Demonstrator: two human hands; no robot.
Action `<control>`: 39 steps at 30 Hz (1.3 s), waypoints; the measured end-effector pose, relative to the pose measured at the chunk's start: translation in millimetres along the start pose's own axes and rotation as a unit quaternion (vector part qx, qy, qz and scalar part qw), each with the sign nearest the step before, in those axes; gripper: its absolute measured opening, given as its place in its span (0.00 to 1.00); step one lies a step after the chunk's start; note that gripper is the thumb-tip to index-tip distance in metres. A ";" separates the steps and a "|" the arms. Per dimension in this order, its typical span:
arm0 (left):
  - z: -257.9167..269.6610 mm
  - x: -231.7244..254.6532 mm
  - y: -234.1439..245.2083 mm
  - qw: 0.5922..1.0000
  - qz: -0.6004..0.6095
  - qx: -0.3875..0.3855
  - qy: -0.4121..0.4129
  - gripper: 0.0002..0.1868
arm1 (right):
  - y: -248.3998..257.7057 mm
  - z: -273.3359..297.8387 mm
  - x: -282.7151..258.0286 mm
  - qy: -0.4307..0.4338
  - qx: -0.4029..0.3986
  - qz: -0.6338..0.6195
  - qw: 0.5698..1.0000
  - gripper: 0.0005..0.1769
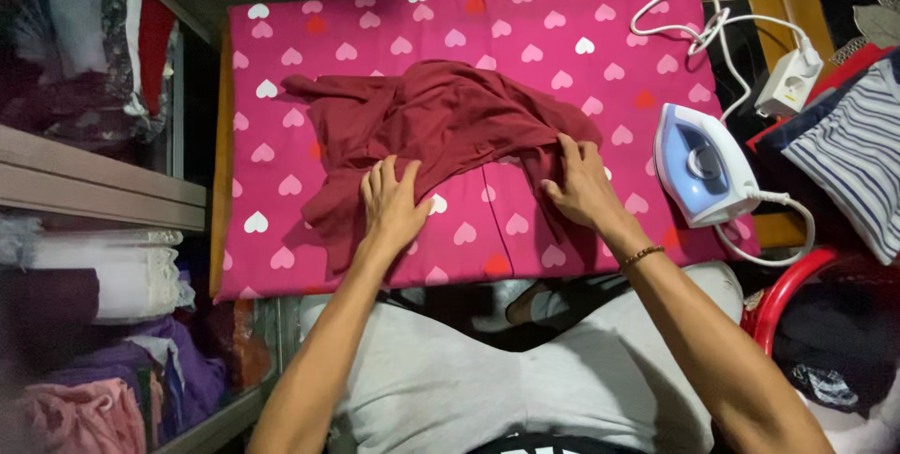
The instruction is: The person irons a striped shirt and a maroon t-shirt on a pink heart-patterned ironing board. They smooth the fabric with their hands and use a blue and white iron to press the garments flat.
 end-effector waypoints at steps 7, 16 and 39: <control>4.7 23.0 11.3 0.997 0.029 0.065 -0.041 0.10 | 1.8 -1.3 23.3 -0.107 0.005 0.058 0.993 0.24; 6.6 130.2 14.2 0.872 0.489 0.001 -0.024 0.12 | 26.2 28.3 -79.4 0.207 0.001 -0.117 0.971 0.45; -28.5 53.7 -43.8 0.987 -0.014 -0.004 -0.158 0.36 | 3.0 42.4 73.3 -0.238 -0.005 -0.381 0.893 0.22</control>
Point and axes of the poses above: each hand's wrist, its own z-axis away from the middle knuckle, its own y-axis out of the back of the hand, x = y × z, the point moved 3 cm from there along -z, towards the middle knuckle, and after that the axes turned 1 degree about -x, right-handed, at the moved point
